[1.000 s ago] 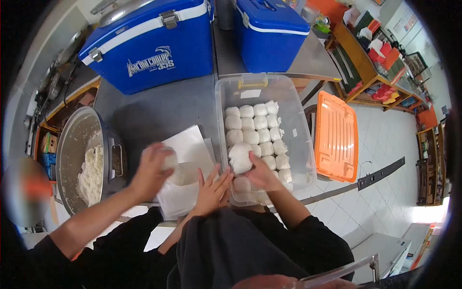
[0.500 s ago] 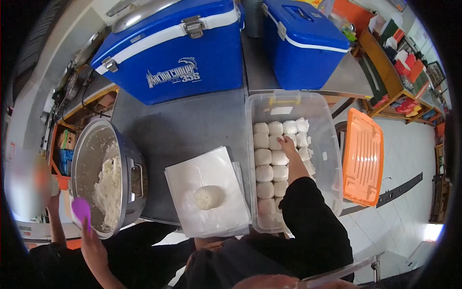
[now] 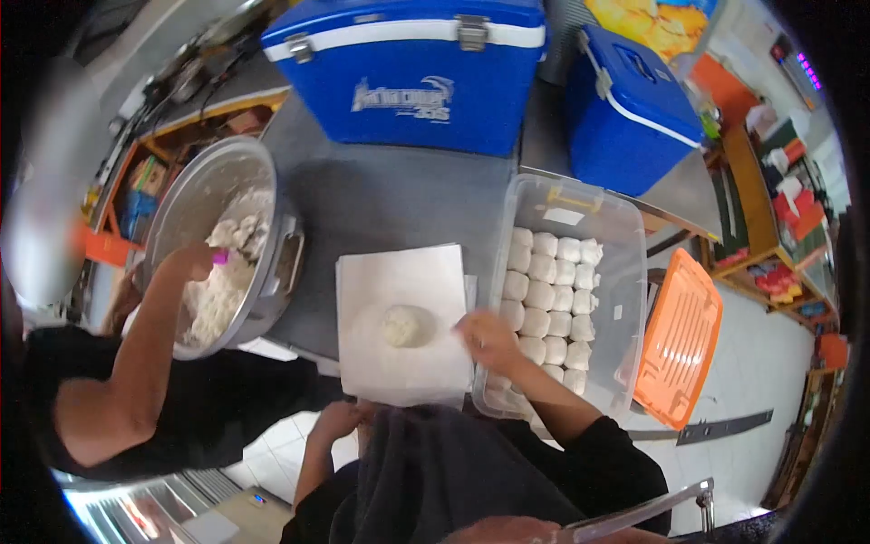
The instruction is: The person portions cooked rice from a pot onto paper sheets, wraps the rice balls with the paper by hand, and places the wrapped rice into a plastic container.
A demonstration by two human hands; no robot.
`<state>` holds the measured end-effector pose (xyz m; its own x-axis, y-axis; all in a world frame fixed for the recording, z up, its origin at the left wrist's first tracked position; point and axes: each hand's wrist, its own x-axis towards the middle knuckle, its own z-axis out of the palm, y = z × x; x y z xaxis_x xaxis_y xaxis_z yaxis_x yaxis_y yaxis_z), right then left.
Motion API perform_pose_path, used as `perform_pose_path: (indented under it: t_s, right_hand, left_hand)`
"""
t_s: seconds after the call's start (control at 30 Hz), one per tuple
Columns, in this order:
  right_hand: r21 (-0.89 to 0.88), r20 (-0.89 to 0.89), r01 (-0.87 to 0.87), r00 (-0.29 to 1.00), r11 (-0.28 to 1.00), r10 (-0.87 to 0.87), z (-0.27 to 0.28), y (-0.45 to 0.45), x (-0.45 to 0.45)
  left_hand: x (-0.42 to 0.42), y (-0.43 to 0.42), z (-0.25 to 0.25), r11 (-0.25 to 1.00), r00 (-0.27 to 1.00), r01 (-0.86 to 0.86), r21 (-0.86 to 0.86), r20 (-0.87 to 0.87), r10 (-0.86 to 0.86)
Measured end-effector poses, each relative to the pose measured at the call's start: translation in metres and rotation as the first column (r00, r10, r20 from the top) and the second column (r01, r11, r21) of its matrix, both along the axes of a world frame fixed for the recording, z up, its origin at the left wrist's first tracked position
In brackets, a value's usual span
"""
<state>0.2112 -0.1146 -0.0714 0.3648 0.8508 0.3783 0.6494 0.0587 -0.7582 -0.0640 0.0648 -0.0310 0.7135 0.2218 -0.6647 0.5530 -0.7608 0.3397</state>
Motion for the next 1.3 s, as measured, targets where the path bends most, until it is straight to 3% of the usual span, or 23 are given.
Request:
perform_pose_path:
  t_s: [0.03, 0.1, 0.13, 0.17, 0.23, 0.3, 0.33, 0.4, 0.47, 0.6, 0.7, 0.77, 0.83, 0.93, 1.1, 1.17, 1.3]
  right_hand:
    - [-0.053, -0.074, -0.225, 0.972, 0.973, 0.221, 0.005, 0.003, -0.021]
    - [-0.132, 0.024, -0.29, 0.955, 0.948, 0.295, 0.008, 0.012, -0.049]
    - [-0.218, 0.111, -0.311, 0.934, 0.925, 0.341, 0.009, 0.012, -0.059]
    - [-0.217, 0.124, -0.33, 0.924, 0.919, 0.361, 0.003, 0.01, -0.065]
    - [-0.397, 0.333, -0.186, 0.883, 0.899, 0.33, -0.017, 0.009, -0.073]
    - [-0.418, 0.362, -0.182, 0.865, 0.89, 0.347, -0.032, 0.008, -0.076]
    - [-0.441, 0.385, -0.162, 0.855, 0.883, 0.349, -0.036, 0.008, -0.076]
    - [-0.421, 0.417, -0.164, 0.838, 0.892, 0.351, -0.047, 0.009, -0.076]
    - [-0.408, 0.446, -0.168, 0.821, 0.898, 0.356, -0.039, 0.009, -0.076]
    - [-0.429, 0.355, -0.179, 0.868, 0.885, 0.348, -0.032, 0.011, -0.069]
    - [-0.366, 0.29, -0.192, 0.906, 0.911, 0.307, -0.036, 0.016, -0.063]
    - [-0.31, 0.224, -0.182, 0.94, 0.933, 0.258, -0.026, 0.021, -0.06]
    - [-0.401, 0.054, -0.101, 0.99, 0.91, 0.133, -0.014, 0.023, -0.059]
    - [-0.424, -0.03, -0.118, 0.993, 0.898, 0.117, -0.007, 0.025, -0.054]
    - [-0.374, -0.027, -0.102, 0.995, 0.922, 0.099, -0.019, 0.028, -0.051]
    - [-0.366, -0.03, -0.103, 0.995, 0.925, 0.099, -0.015, 0.029, -0.05]
    - [-0.428, -0.149, -0.076, 0.989, 0.9, 0.013, -0.005, 0.03, -0.053]
  left_hand:
    - [-0.002, 0.0, -0.002, 0.993, 0.999, -0.026, 0.117, -0.042, 0.031]
    - [-0.003, -0.002, -0.009, 0.956, 0.923, -0.289, 0.06, 0.283, 0.261]
    - [0.012, -0.011, 0.012, 0.949, 0.875, -0.308, 0.069, 0.413, 0.254]
    - [0.018, -0.013, 0.0, 0.955, 0.786, -0.281, 0.092, 0.594, 0.174]
    - [0.03, -0.014, -0.02, 0.97, 0.709, -0.146, 0.194, 0.704, -0.034]
    - [0.031, -0.014, -0.048, 0.973, 0.718, -0.084, 0.216, 0.69, -0.092]
    - [0.033, -0.014, -0.049, 0.972, 0.725, -0.001, 0.235, 0.67, -0.161]
    - [0.031, -0.013, -0.049, 0.972, 0.744, 0.008, 0.233, 0.648, -0.162]
    - [0.031, -0.014, -0.044, 0.945, 0.719, 0.062, 0.322, 0.643, -0.266]
    - [0.031, -0.007, -0.057, 0.927, 0.713, 0.08, 0.366, 0.629, -0.31]
    - [0.033, -0.008, -0.056, 0.942, 0.673, 0.003, 0.337, 0.696, -0.25]
    - [0.039, -0.007, -0.051, 0.988, 0.698, -0.097, 0.116, 0.716, -0.016]
    - [0.044, -0.009, -0.039, 0.989, 0.71, -0.112, 0.1, 0.704, 0.01]
    - [0.046, -0.005, -0.041, 0.99, 0.696, -0.129, 0.058, 0.717, 0.049]
    - [0.047, -0.002, -0.042, 0.985, 0.689, -0.172, 0.022, 0.717, 0.104]
    - [0.049, -0.003, -0.04, 0.961, 0.683, -0.27, -0.059, 0.692, 0.235]
    - [0.052, -0.004, -0.038, 0.941, 0.677, -0.326, -0.09, 0.673, 0.298]
